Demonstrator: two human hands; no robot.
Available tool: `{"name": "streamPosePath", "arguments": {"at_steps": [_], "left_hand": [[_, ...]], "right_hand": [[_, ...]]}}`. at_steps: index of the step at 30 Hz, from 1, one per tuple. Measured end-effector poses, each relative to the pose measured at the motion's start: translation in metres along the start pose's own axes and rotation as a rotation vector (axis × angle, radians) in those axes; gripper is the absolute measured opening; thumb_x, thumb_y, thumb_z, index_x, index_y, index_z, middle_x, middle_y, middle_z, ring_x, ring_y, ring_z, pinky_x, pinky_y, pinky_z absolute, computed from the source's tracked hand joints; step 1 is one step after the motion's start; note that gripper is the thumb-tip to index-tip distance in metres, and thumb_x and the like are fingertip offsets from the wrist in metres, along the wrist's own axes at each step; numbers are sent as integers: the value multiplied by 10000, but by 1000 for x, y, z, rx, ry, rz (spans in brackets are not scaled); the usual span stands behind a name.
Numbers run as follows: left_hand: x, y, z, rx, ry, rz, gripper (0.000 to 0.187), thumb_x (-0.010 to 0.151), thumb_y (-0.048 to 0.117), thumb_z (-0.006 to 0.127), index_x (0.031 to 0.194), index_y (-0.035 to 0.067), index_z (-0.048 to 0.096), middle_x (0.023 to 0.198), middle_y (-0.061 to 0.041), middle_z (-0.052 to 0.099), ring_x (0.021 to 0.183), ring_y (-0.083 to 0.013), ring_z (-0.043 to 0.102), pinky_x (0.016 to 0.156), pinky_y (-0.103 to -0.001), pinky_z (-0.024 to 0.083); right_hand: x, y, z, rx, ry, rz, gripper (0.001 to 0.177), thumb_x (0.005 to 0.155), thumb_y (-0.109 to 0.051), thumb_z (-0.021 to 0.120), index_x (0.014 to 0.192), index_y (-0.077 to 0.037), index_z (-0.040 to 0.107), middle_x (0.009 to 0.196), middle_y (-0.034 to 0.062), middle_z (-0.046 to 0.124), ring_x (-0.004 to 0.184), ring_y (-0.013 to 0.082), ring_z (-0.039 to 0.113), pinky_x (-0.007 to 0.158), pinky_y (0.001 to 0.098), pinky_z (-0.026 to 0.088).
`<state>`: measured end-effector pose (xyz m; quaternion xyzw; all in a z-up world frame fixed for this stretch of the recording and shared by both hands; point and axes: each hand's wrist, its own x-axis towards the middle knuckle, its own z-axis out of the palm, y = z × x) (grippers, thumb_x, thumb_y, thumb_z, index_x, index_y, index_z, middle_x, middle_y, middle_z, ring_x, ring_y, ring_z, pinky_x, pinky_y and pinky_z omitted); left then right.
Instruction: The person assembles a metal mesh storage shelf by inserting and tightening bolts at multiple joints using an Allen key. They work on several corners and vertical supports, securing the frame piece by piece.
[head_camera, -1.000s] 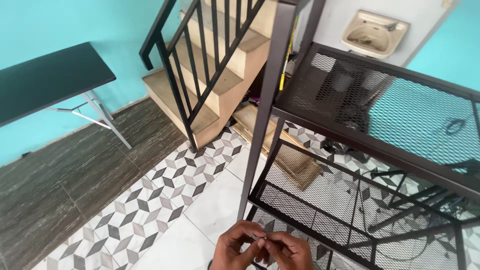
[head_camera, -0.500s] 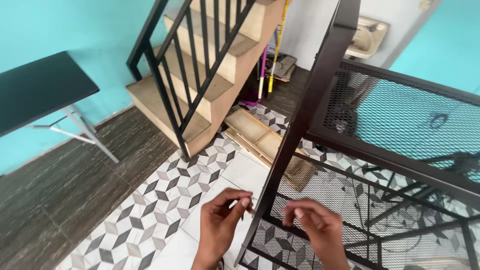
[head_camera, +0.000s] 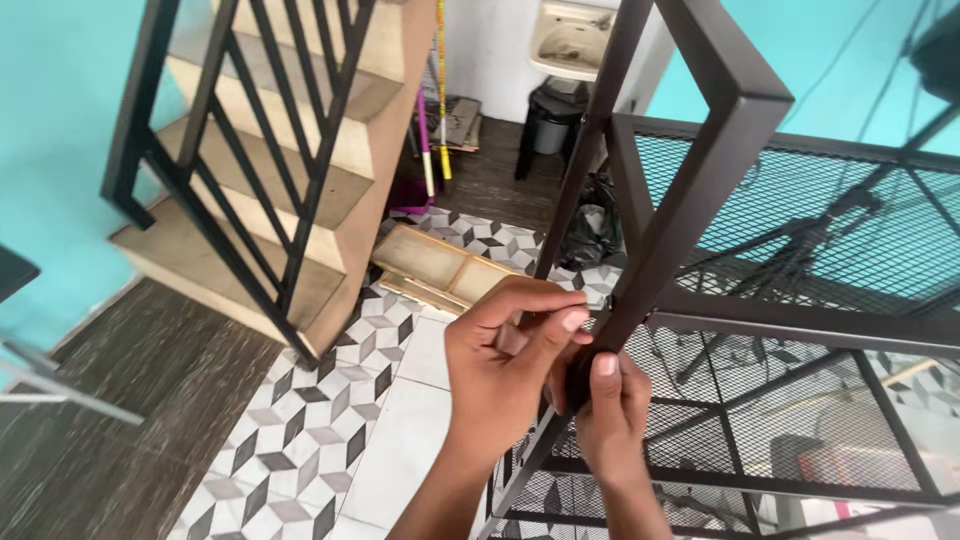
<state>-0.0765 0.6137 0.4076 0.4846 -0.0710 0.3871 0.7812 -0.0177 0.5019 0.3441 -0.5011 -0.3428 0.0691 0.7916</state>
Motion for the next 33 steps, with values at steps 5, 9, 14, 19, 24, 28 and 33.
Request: {"name": "streamPosePath", "arguments": {"at_steps": [5, 9, 14, 19, 24, 28, 33], "left_hand": [[11, -8, 1, -74, -61, -17, 121, 979, -46, 716, 1100, -55, 714, 1046, -117, 697, 847, -113, 703, 737, -232, 590], [11, -9, -2, -106, -122, -53, 123, 979, -49, 719, 1102, -55, 716, 1020, -115, 693, 825, -116, 700, 722, -233, 589], [12, -5, -1, -105, -129, -104, 106, 961, -36, 724, 1066, -45, 712, 994, -101, 690, 809, -119, 711, 713, -246, 613], [17, 4, -7, 167, -239, 105, 141, 983, -37, 744, 1122, -30, 722, 997, -86, 665, 874, -112, 704, 778, -238, 608], [21, 4, -7, 313, -215, 77, 158, 911, -31, 795, 1063, 5, 773, 902, -69, 669, 679, -73, 619, 549, -188, 467], [17, 5, -12, 191, -273, 67, 253, 913, -41, 742, 1157, 23, 725, 1014, -78, 693, 819, -88, 675, 672, -219, 566], [16, 6, -27, 311, -393, 39, 436, 916, -29, 767, 1337, 54, 691, 974, -47, 667, 849, -86, 636, 671, -210, 542]], "right_hand": [[-10, 22, 0, -123, 129, -81, 477, 1108, -424, 421, 1041, 23, 574, 653, 32, 522, 544, 81, 442, 493, 258, 347], [-14, 29, -4, -169, 182, -100, 478, 1102, -437, 424, 1058, 17, 567, 628, 15, 512, 523, 68, 438, 468, 241, 335], [-17, 37, -8, -252, 262, -113, 485, 1105, -442, 415, 1013, 7, 574, 604, -15, 472, 483, 50, 399, 433, 226, 297], [-20, 40, -11, -277, 251, -124, 469, 1116, -437, 402, 975, -16, 553, 585, -18, 471, 487, 49, 402, 442, 222, 296], [-18, 40, -8, -262, 242, -125, 474, 1122, -436, 387, 985, -16, 561, 588, -18, 484, 488, 57, 406, 449, 233, 317], [-17, 32, -6, -219, 205, -105, 465, 1119, -414, 403, 1005, 3, 572, 622, 1, 524, 504, 79, 446, 448, 266, 350], [-2, -23, -26, -1145, 291, -318, 434, 1030, -313, 398, 822, -37, 660, 535, 47, 511, 420, 144, 404, 409, 310, 268]]}}
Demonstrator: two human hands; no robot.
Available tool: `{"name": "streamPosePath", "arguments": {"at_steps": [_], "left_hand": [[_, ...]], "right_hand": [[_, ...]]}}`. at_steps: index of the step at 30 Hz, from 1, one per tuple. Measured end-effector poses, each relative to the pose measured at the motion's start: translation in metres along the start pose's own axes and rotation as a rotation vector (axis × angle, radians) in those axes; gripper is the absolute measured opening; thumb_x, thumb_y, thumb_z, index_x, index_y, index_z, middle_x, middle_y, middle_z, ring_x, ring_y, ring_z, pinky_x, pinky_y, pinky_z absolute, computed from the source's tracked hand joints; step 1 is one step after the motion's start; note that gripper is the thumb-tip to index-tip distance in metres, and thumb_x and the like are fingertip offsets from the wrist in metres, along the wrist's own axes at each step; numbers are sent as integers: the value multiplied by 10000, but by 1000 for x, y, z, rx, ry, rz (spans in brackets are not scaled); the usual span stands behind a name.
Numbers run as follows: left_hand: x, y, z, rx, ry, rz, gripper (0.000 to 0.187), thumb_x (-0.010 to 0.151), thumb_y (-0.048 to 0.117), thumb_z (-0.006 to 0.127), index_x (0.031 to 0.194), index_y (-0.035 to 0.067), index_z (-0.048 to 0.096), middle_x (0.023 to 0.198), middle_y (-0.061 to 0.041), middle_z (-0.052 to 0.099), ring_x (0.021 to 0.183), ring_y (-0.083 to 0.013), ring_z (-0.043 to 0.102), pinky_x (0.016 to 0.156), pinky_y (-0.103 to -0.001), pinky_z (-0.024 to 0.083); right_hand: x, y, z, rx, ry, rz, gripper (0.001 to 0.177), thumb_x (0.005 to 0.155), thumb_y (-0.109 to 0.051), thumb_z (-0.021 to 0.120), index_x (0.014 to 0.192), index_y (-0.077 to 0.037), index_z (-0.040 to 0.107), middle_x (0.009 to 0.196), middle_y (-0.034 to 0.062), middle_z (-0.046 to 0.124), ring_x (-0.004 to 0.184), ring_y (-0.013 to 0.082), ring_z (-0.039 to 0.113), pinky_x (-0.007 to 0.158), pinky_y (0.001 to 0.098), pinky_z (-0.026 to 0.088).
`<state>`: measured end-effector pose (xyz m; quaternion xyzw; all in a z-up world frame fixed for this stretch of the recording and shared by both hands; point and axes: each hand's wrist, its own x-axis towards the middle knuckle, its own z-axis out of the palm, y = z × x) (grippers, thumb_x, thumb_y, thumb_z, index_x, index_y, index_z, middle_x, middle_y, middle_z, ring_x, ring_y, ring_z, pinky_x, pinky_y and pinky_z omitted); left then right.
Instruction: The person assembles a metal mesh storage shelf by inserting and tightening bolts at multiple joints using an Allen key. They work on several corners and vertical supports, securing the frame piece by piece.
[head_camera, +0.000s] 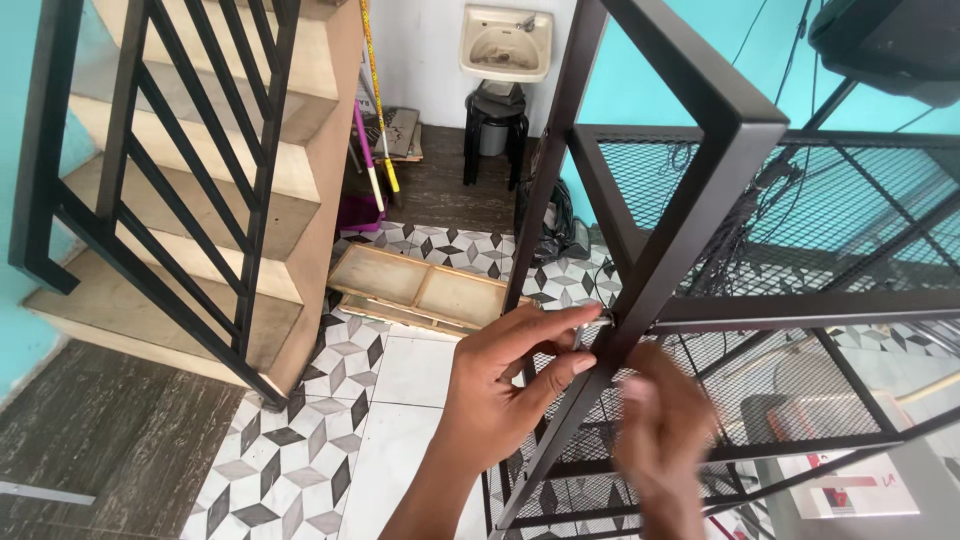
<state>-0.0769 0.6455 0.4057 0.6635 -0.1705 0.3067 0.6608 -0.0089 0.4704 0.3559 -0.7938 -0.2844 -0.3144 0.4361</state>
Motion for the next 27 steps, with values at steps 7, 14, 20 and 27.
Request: {"name": "streamPosePath", "arguments": {"at_steps": [7, 14, 20, 27], "left_hand": [[-2, -14, 5, -106, 29, 6, 274, 933, -26, 767, 1194, 40, 720, 1023, -68, 717, 912, -119, 724, 757, -257, 615], [-6, -15, -1, 76, 33, -4, 253, 885, -1, 800, 1130, 11, 736, 953, -80, 734, 789, -116, 708, 655, -250, 562], [-4, -16, 1, 224, 90, 96, 204, 886, 3, 801, 1075, 7, 726, 910, -79, 724, 733, -109, 688, 601, -252, 521], [-3, -10, 6, 212, 122, 99, 130, 939, 13, 760, 1026, -8, 666, 923, -83, 715, 770, -124, 679, 646, -263, 513]], "right_hand": [[102, -46, -79, -99, 40, -477, 322, 956, -265, 588, 952, 37, 698, 946, 195, 716, 780, 276, 712, 641, 339, 532], [167, -71, -57, 244, -836, -307, 294, 973, -303, 636, 1040, -32, 728, 1056, 92, 777, 981, 233, 721, 824, 367, 608], [162, -64, -58, 267, -807, -219, 240, 956, -250, 655, 988, -17, 705, 931, 75, 745, 876, 205, 692, 729, 346, 593], [160, -64, -56, 246, -797, -212, 266, 953, -288, 643, 935, -31, 709, 803, 69, 727, 708, 175, 678, 585, 329, 555]]}}
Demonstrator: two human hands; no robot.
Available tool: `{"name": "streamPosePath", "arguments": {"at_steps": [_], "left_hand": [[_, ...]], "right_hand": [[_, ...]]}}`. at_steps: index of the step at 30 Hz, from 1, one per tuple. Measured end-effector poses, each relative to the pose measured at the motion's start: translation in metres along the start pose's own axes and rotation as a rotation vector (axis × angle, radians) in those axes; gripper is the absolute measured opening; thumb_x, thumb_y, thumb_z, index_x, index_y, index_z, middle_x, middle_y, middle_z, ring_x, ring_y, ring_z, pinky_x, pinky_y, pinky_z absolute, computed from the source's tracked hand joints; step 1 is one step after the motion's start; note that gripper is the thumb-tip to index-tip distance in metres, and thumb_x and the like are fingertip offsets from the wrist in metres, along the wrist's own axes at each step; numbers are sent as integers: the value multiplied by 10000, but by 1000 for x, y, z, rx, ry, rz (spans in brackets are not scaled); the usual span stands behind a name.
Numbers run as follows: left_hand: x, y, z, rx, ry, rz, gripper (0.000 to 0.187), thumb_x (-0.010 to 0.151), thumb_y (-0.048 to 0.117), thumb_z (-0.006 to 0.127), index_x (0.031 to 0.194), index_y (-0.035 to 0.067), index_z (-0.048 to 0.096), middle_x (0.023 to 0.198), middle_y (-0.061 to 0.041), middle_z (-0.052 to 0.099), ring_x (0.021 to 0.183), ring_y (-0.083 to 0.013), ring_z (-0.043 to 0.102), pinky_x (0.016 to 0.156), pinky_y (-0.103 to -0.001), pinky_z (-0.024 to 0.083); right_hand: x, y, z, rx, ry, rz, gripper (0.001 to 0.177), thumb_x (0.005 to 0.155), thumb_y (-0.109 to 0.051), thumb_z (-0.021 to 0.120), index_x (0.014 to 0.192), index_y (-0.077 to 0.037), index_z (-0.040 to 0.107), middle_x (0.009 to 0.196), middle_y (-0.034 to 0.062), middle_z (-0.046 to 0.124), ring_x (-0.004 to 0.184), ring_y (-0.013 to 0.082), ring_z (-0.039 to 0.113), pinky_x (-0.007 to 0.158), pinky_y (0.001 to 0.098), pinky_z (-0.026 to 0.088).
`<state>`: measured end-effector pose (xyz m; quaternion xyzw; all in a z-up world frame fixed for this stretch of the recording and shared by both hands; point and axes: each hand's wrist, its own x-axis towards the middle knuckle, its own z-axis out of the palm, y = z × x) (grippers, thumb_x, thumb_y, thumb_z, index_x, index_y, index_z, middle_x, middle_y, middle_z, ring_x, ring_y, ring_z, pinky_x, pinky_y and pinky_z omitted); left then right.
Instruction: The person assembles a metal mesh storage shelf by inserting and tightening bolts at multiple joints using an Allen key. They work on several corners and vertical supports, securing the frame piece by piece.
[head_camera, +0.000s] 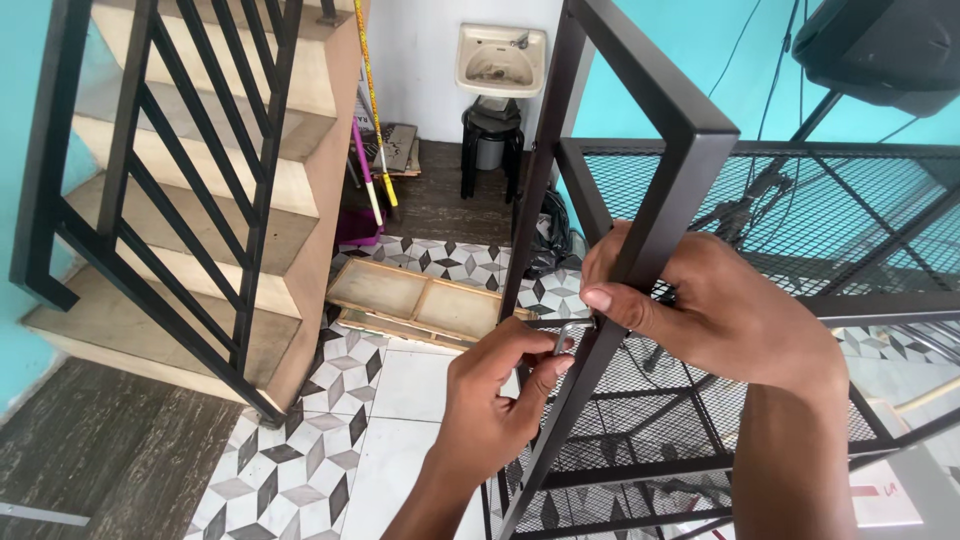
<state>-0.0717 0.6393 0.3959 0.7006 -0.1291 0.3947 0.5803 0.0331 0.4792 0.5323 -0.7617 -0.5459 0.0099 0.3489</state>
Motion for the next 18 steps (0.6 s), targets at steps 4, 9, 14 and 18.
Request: {"name": "streamPosePath", "arguments": {"at_steps": [4, 9, 14, 18], "left_hand": [[0, 3, -1, -6, -29, -16, 120, 950, 25, 745, 1003, -7, 643, 895, -82, 669, 755, -134, 660, 635, -264, 499], [-2, 6, 1, 26, -6, -13, 128, 955, 45, 749, 968, -2, 630, 864, -73, 639, 747, -140, 651, 640, -267, 497], [-2, 4, 2, -63, -12, -59, 98, 968, 25, 726, 967, -16, 636, 889, -75, 647, 761, -122, 637, 654, -256, 504], [-3, 2, 5, -338, -13, -144, 75, 982, -26, 694, 990, -45, 622, 935, -78, 655, 840, -97, 633, 749, -241, 523]], "right_hand": [[-1, -1, 1, -4, -4, 22, 271, 951, -288, 655, 908, -28, 719, 735, 73, 701, 623, 158, 659, 546, 341, 519], [1, -3, 1, -18, -8, 37, 257, 929, -278, 676, 892, -29, 727, 653, 62, 671, 561, 150, 618, 508, 345, 484], [1, -4, 1, -46, 0, 123, 248, 895, -260, 684, 848, -21, 731, 586, 86, 633, 528, 168, 573, 492, 359, 438], [0, -3, 2, 26, 26, 34, 241, 922, -261, 691, 907, -23, 725, 661, 58, 681, 591, 141, 619, 519, 335, 472]]}}
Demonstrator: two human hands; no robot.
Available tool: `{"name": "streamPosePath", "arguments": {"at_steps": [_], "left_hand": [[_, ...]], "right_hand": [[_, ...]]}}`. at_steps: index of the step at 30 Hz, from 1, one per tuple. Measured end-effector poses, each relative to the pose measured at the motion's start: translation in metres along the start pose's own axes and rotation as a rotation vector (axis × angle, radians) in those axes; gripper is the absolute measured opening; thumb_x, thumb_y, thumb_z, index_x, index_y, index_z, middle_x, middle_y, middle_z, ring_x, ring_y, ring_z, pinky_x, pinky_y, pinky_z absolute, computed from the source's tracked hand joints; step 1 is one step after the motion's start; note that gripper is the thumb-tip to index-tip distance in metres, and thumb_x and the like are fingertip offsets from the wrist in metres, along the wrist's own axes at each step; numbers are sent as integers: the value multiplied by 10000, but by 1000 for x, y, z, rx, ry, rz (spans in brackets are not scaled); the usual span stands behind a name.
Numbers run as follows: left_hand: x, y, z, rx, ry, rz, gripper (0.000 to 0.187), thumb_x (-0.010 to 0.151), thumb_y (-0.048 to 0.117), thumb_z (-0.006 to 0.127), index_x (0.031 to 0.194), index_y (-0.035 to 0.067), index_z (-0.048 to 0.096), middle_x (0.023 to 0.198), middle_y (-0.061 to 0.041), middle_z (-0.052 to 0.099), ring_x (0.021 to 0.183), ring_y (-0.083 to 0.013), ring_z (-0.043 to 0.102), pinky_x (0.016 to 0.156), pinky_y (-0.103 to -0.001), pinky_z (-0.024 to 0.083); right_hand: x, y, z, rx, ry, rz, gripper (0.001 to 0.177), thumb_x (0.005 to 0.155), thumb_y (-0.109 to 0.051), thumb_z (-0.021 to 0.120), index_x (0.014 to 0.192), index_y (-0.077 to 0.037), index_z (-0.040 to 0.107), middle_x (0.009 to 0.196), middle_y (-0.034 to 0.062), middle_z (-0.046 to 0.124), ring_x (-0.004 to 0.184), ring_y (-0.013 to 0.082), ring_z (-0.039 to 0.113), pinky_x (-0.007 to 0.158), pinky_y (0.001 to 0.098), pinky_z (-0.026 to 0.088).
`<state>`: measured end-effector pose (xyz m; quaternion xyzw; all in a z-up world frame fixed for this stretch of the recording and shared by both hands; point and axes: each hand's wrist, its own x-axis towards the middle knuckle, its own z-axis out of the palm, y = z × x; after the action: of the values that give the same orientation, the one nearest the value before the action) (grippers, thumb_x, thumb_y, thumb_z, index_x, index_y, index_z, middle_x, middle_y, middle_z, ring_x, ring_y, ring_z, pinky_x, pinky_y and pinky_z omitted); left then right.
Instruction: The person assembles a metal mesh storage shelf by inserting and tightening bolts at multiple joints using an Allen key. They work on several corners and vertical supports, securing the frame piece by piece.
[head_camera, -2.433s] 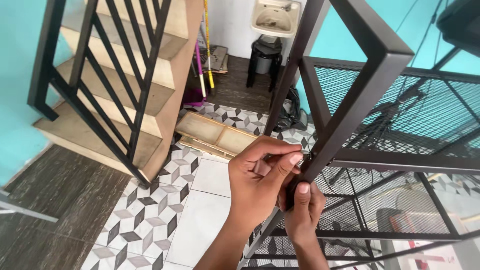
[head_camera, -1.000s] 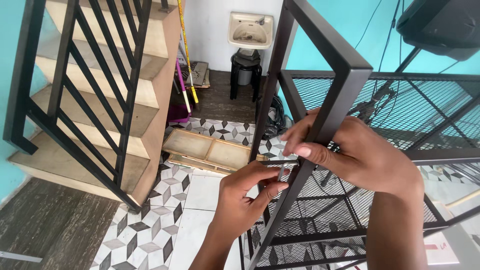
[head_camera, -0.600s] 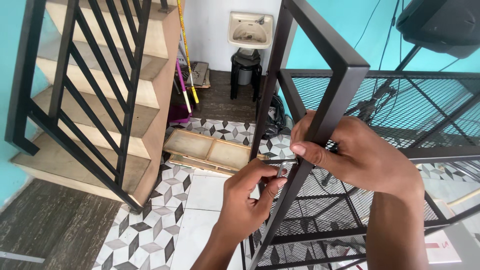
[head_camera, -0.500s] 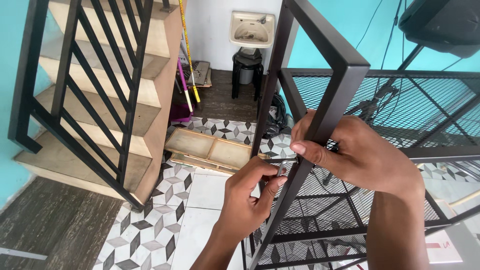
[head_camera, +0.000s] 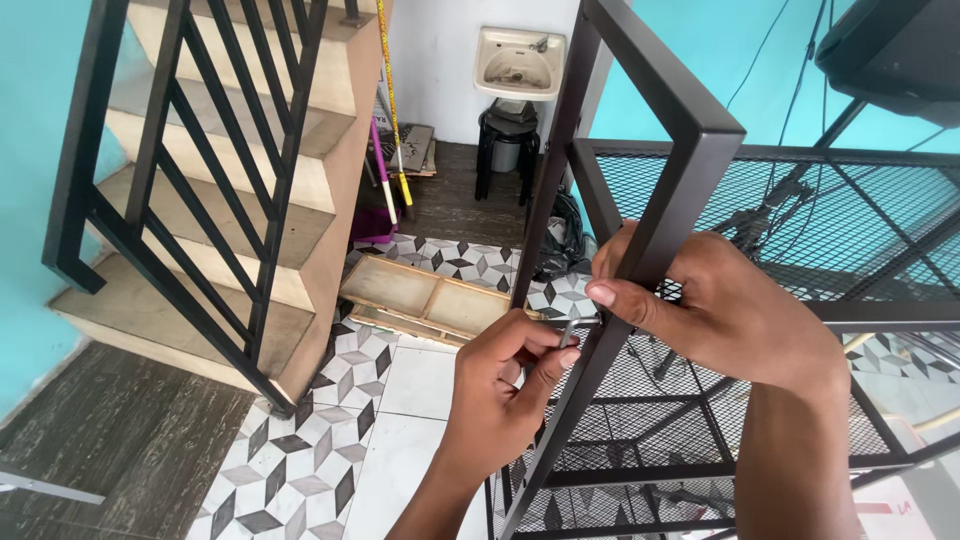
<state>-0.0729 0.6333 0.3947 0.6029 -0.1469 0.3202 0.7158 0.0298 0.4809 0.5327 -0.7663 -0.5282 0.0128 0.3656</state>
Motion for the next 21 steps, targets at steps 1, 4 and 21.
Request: {"name": "streamPosePath", "arguments": {"at_steps": [1, 4, 21], "left_hand": [[-1, 0, 1, 3, 11, -30, 73, 977, -27, 695, 984, -43, 624, 914, -74, 662, 816, -87, 627, 721, -233, 518], [-2, -1, 3, 6, 31, -96, 72, 968, -20, 696, 965, -35, 626, 865, -62, 682, 763, -66, 627, 657, -219, 519], [-6, -3, 0, 288, -74, 40, 315, 1088, 220, 593, 869, -4, 557, 760, -52, 529, 644, -118, 484, 572, -279, 396]], "right_hand": [[-1, 0, 0, -2, 1, -22, 241, 926, -262, 691, 910, -23, 726, 679, 56, 682, 599, 141, 616, 526, 333, 475], [-1, 3, 1, -18, 4, -26, 241, 920, -269, 701, 908, -30, 730, 694, 53, 690, 608, 141, 629, 536, 329, 489], [-1, 5, 3, -41, 33, -88, 227, 934, -254, 699, 920, -29, 721, 756, 57, 715, 657, 148, 671, 576, 329, 517]]}}
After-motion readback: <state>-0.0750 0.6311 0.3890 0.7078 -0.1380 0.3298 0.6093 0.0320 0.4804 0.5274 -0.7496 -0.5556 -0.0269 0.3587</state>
